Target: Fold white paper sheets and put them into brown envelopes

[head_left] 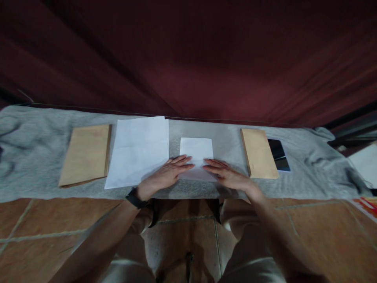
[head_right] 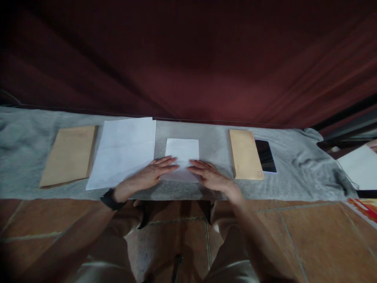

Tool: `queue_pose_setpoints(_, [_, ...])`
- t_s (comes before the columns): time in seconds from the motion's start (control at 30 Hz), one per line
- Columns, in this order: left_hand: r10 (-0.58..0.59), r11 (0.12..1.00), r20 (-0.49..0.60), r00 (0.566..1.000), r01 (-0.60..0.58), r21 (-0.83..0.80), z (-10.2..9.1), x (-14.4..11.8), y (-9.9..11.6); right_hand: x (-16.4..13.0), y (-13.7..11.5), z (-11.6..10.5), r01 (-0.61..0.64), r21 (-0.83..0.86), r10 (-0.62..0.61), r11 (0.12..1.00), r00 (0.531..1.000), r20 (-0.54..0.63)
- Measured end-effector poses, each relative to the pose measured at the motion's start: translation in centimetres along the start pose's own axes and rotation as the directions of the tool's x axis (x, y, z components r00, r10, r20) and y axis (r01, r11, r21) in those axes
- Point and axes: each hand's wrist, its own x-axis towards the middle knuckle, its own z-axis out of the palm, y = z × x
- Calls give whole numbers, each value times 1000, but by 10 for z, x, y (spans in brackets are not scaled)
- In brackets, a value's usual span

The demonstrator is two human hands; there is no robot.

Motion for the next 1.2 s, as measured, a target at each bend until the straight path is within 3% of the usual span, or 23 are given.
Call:
queue_pose_setpoints(0.13, [-21,1000,41,999,20,13,-2,0,3,1,9,-10,17,194,-8,981,999,-47])
queue_pose_setpoints(0.2, [-23,1000,19,1000,23,16,-2,-1,5,7,7,-14,3,202,22,979,992,-121])
queue_pose_setpoints(0.3, [-16,1000,-14,1000,17,23,-3,-3,9,22,-1,-10,-7,98,25,995,983,-183])
queue_pose_setpoints(0.47, [7,1000,14,1000,-8,29,-6,-4,12,45,-13,14,-20,-115,9,993,996,-93])
queue_pose_setpoints(0.6, [3,1000,28,1000,-3,26,-7,-5,14,57,-12,23,-57,-215,30,975,992,-126])
queue_pose_setpoints(0.87, [32,999,13,999,-33,38,-5,-5,11,84,-1,21,-138,-275,76,952,971,-226])
queue_pose_setpoints(1.2, [28,999,22,999,-29,39,-10,-8,18,108,6,22,-320,-288,208,903,910,-359])
